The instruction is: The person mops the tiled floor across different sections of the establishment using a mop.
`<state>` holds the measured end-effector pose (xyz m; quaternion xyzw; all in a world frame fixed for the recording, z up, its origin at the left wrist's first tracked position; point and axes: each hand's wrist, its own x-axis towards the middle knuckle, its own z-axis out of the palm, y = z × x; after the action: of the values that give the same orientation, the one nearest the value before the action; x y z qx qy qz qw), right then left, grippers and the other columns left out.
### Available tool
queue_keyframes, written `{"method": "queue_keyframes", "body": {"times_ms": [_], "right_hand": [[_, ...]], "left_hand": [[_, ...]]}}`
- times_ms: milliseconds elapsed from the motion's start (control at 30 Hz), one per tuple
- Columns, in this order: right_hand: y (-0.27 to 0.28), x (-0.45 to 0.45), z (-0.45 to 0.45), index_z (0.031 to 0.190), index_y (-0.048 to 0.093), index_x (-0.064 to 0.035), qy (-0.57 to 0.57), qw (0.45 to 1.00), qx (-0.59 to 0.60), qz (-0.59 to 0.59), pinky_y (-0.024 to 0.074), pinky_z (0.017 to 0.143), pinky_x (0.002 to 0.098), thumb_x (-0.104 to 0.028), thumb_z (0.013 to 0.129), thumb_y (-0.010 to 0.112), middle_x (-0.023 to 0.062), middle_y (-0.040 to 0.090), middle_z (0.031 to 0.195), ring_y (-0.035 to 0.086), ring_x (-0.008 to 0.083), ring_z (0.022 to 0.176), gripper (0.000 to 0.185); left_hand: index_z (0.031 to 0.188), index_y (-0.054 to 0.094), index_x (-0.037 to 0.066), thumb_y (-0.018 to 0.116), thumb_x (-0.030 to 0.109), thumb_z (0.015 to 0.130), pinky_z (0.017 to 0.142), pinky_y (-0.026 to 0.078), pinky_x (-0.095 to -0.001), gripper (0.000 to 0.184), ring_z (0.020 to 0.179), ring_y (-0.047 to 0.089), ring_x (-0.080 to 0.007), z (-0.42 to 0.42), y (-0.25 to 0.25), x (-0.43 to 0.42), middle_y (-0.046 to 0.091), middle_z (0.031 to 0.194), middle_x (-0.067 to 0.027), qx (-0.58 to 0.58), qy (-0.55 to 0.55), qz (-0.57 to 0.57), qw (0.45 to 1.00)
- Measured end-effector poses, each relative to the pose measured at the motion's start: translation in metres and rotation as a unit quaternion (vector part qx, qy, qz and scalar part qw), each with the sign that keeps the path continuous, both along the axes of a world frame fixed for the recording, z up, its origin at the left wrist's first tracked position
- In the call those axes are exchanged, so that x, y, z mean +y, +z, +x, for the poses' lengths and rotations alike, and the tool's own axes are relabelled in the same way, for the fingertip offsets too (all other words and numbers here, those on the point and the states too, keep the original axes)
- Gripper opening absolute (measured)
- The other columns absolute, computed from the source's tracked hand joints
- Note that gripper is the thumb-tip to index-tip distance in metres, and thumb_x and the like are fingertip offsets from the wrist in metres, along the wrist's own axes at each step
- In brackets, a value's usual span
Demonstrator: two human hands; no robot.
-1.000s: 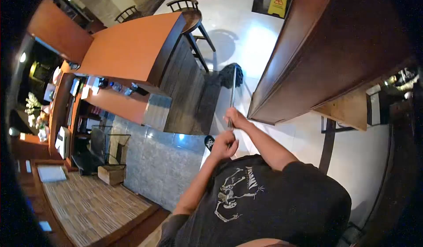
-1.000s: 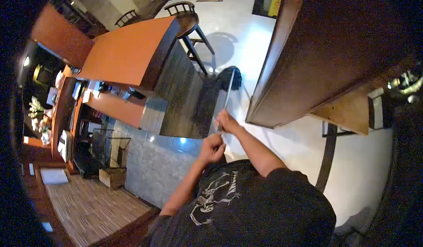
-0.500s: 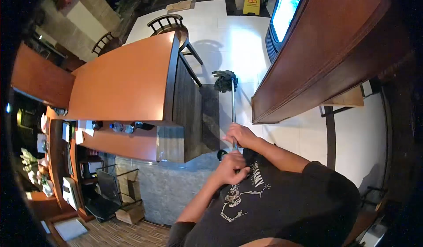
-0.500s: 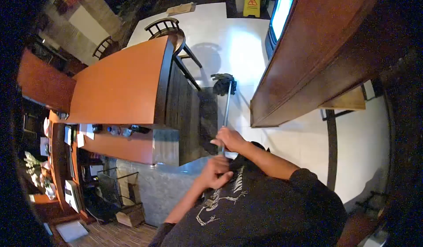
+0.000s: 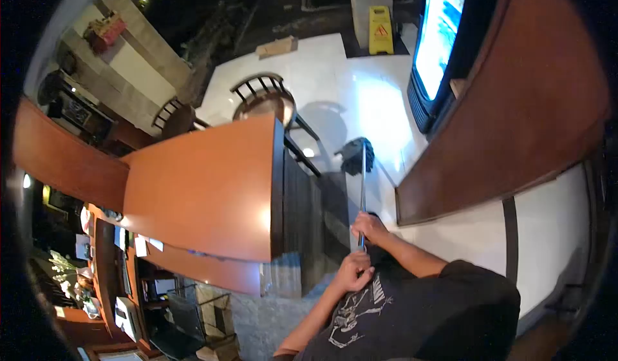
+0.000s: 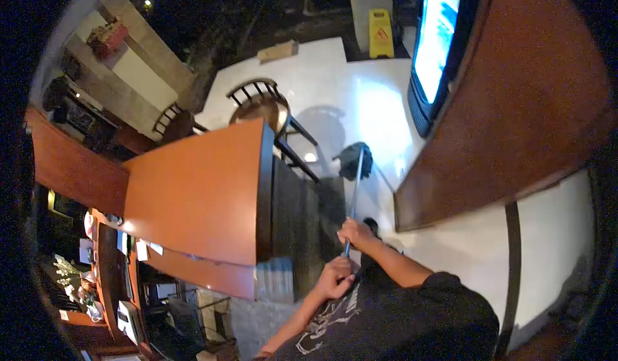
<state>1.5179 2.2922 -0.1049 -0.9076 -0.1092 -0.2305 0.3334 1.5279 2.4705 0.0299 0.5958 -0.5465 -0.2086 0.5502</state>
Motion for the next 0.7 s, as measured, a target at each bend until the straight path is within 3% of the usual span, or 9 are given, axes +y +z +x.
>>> {"method": "queue_keyframes", "body": {"times_ms": [100,167,300,400,433,500,533,633,700], "right_hand": [[-0.015,-0.049,0.054,0.060,0.049,-0.0080,0.012,0.999,0.035,0.039,0.0457,0.076,0.0430,-0.010,0.082,0.066,0.0102,0.050,0.061,0.053,0.0322,0.067,0.028],[-0.028,-0.081,0.093,0.060,0.051,-0.0086,-0.037,0.998,0.024,0.042,0.0457,0.080,0.0411,-0.012,0.082,0.066,0.0102,0.051,0.062,0.055,0.0319,0.069,0.027],[-0.038,-0.136,0.155,0.063,0.064,-0.0131,-0.066,0.993,0.101,0.013,0.0497,0.070,0.0406,-0.018,0.078,0.062,0.0086,0.063,0.074,0.061,0.0301,0.081,0.015],[0.041,-0.153,0.180,0.064,0.067,-0.0116,-0.106,0.963,0.238,0.067,0.0507,0.068,0.0423,-0.023,0.076,0.060,0.0102,0.064,0.074,0.063,0.0320,0.081,0.018],[0.059,-0.155,0.178,0.065,0.067,-0.0115,-0.106,0.968,0.221,0.060,0.0505,0.068,0.0427,-0.024,0.076,0.059,0.0102,0.064,0.073,0.063,0.0321,0.081,0.019],[0.082,-0.162,0.178,0.065,0.067,-0.0111,-0.104,0.975,0.188,0.047,0.0503,0.067,0.0434,-0.025,0.077,0.059,0.0103,0.063,0.070,0.064,0.0322,0.079,0.020],[0.086,-0.168,0.180,0.064,0.066,-0.0090,-0.091,0.962,0.253,0.046,0.0502,0.069,0.0428,-0.025,0.078,0.060,0.0117,0.061,0.068,0.062,0.0337,0.074,0.022],[0.068,-0.181,0.185,0.062,0.058,-0.0028,-0.116,0.986,0.090,0.083,0.0493,0.071,0.0471,-0.017,0.082,0.061,0.0181,0.058,0.066,0.059,0.0390,0.074,0.025],[0.057,-0.189,0.196,0.059,0.053,-0.0030,-0.117,0.984,-0.006,0.132,0.0481,0.070,0.0466,-0.012,0.081,0.061,0.0171,0.054,0.064,0.056,0.0380,0.070,0.025]], "left_hand": [[0.058,0.042,0.000,0.061,0.006,0.076,0.063,0.042,-0.0426,0.027,0.059,0.049,-0.0340,0.052,-0.024,-0.045,0.043,0.060,-0.0142,0.005,0.039,-0.005,0.999],[0.059,0.044,-0.001,0.062,0.006,0.077,0.067,0.044,-0.0421,0.026,0.060,0.050,-0.0335,0.087,-0.040,-0.077,0.046,0.062,-0.0147,0.021,0.046,-0.008,0.999],[0.058,0.045,-0.003,0.059,0.004,0.082,0.069,0.045,-0.0406,0.029,0.057,0.047,-0.0310,0.153,-0.028,-0.133,0.047,0.058,-0.0146,0.039,0.068,-0.017,0.997],[0.056,0.041,-0.002,0.058,0.006,0.085,0.066,0.043,-0.0397,0.034,0.054,0.045,-0.0295,0.181,0.066,-0.156,0.043,0.054,-0.0135,0.061,0.045,-0.004,0.997],[0.056,0.041,-0.002,0.058,0.006,0.085,0.065,0.042,-0.0399,0.034,0.054,0.045,-0.0299,0.188,0.086,-0.162,0.043,0.055,-0.0134,0.063,0.026,0.002,0.998],[0.056,0.042,-0.002,0.059,0.007,0.084,0.065,0.041,-0.0401,0.033,0.055,0.045,-0.0307,0.196,0.102,-0.173,0.043,0.055,-0.0132,0.046,-0.018,0.008,0.999],[0.057,0.043,-0.001,0.059,0.008,0.084,0.065,0.041,-0.0402,0.033,0.055,0.045,-0.0312,0.202,0.104,-0.179,0.043,0.056,-0.0131,0.039,-0.041,0.012,0.998],[0.058,0.040,-0.001,0.060,0.012,0.084,0.065,0.042,-0.0405,0.035,0.056,0.045,-0.0310,0.212,0.079,-0.203,0.039,0.056,-0.0115,0.018,-0.055,0.022,0.998],[0.057,0.042,0.000,0.061,0.015,0.080,0.064,0.041,-0.0405,0.033,0.056,0.045,-0.0321,0.224,0.066,-0.215,0.041,0.057,-0.0120,0.014,-0.067,0.015,0.998]]}}
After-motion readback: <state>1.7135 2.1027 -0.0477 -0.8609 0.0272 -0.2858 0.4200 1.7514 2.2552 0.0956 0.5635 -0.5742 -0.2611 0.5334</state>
